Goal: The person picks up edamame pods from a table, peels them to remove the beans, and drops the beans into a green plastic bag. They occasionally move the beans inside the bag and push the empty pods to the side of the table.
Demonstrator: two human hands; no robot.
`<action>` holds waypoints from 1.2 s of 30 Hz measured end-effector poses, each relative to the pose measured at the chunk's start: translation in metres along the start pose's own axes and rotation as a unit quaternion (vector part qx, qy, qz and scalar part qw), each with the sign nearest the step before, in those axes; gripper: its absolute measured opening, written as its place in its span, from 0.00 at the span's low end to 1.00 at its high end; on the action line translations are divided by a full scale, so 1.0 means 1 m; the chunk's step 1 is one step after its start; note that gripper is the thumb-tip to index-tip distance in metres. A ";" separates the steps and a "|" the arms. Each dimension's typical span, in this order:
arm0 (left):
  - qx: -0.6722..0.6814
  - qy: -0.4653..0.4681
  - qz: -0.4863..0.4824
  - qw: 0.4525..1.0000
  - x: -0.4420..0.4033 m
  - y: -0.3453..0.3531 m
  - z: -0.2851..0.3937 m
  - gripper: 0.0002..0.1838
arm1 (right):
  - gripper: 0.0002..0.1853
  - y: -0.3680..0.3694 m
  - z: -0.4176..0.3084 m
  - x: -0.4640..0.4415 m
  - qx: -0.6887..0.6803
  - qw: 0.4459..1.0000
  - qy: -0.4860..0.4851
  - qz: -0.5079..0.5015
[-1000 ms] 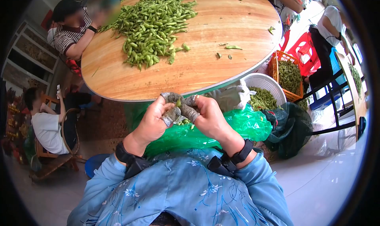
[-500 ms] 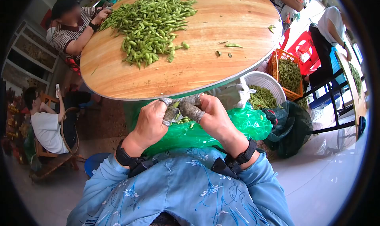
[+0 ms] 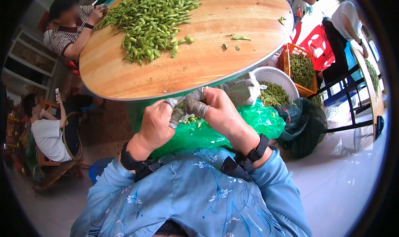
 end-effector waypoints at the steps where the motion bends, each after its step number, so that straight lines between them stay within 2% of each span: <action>1: 0.043 -0.014 0.007 0.999 0.000 0.001 -0.004 0.14 | 0.07 -0.003 0.005 -0.002 0.002 1.000 0.004 0.003; 3: 0.132 -0.060 0.020 0.989 0.003 0.007 -0.012 0.10 | 0.06 -0.005 0.008 -0.004 -0.005 1.000 0.012 0.016; 4: 0.134 -0.060 0.019 0.989 0.003 0.009 -0.011 0.10 | 0.06 -0.007 0.008 -0.004 -0.006 1.000 0.013 0.018; 5: 0.280 -0.096 0.020 0.955 0.002 0.013 -0.016 0.09 | 0.06 -0.008 0.008 -0.006 -0.005 1.000 0.007 0.009; 6: 0.419 -0.129 0.021 0.899 0.002 0.018 -0.019 0.08 | 0.06 -0.009 0.009 -0.006 -0.005 1.000 0.001 0.001; 7: 0.523 -0.212 -0.032 0.825 0.004 0.021 -0.019 0.09 | 0.06 -0.010 0.011 -0.006 -0.029 0.999 0.003 -0.013; 8: 0.523 -0.211 -0.033 0.825 0.007 0.022 -0.023 0.09 | 0.06 -0.011 0.010 -0.006 -0.029 1.000 0.002 -0.012; 10: 0.615 -0.274 -0.091 0.734 0.016 0.040 -0.031 0.06 | 0.06 -0.009 0.008 -0.005 -0.041 0.999 -0.008 -0.027; 11: 0.614 -0.274 -0.092 0.734 0.015 0.041 -0.032 0.06 | 0.06 -0.009 0.009 -0.004 -0.042 0.999 -0.009 -0.026; 12: 0.413 -0.175 -0.018 0.894 0.000 0.016 -0.028 0.06 | 0.06 -0.012 0.012 -0.004 -0.015 1.000 0.006 -0.004; 13: 0.178 -0.061 0.057 0.980 -0.008 -0.008 -0.011 0.06 | 0.05 -0.016 0.015 -0.003 0.012 1.000 0.022 0.019; 14: 0.178 -0.062 0.057 0.980 -0.010 -0.014 -0.007 0.06 | 0.05 -0.015 0.017 -0.004 0.012 0.999 0.023 0.018; 16: 0.013 -0.110 0.009 0.994 -0.011 -0.019 -0.006 0.06 | 0.05 -0.013 0.015 -0.007 -0.005 1.000 -0.015 0.027; 17: 0.013 -0.110 0.008 0.994 -0.010 -0.016 -0.009 0.06 | 0.05 -0.013 0.014 -0.007 -0.006 1.000 -0.015 0.027; 19: 0.257 -0.178 -0.023 0.949 -0.004 0.005 -0.026 0.07 | 0.05 -0.010 0.008 -0.006 0.030 0.999 -0.031 0.019; 20: 0.257 -0.178 -0.023 0.950 -0.004 0.007 -0.026 0.07 | 0.05 -0.010 0.008 -0.006 0.030 0.999 -0.032 0.019; 22: 0.401 -0.175 0.003 0.899 -0.003 0.010 -0.026 0.07 | 0.05 -0.006 0.004 -0.005 0.055 0.997 -0.061 0.005; 26: 0.437 -0.211 -0.031 0.874 -0.002 0.013 -0.030 0.07 | 0.04 -0.002 0.003 -0.003 0.101 0.993 -0.060 0.008; 28: 0.498 -0.245 -0.043 0.831 0.000 0.018 -0.033 0.06 | 0.03 -0.003 0.003 -0.003 0.208 0.975 -0.067 0.031; 29: 0.498 -0.245 -0.042 0.831 0.000 0.019 -0.033 0.06 | 0.03 0.000 0.004 -0.003 0.208 0.975 -0.067 0.030; 31: 0.556 -0.284 -0.033 0.781 0.003 0.025 -0.038 0.05 | 0.03 0.006 0.001 -0.003 0.146 0.984 -0.090 0.037; 32: 0.555 -0.283 -0.031 0.782 0.003 0.026 -0.038 0.05 | 0.03 0.006 0.001 -0.003 0.147 0.984 -0.091 0.035; 34: 0.616 -0.325 -0.021 0.717 0.008 0.033 -0.041 0.04 | 0.02 0.002 0.005 -0.001 0.216 0.973 -0.066 0.053; 35: 0.616 -0.325 -0.020 0.717 0.009 0.034 -0.042 0.04 | 0.02 0.003 0.007 -0.001 0.219 0.972 -0.069 0.046; 36: 0.656 -0.333 -0.017 0.677 0.012 0.038 -0.044 0.04 | 0.02 0.002 0.009 -0.001 0.219 0.972 -0.070 0.046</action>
Point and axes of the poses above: each hand's wrist, its own x-axis away from the middle knuckle, its own y-axis out of the palm, z = x × y, the point moved 7 cm from there along -x, towards the middle knuckle, and after that the axes turned 4 degrees about -z, right-handed, at the moved point
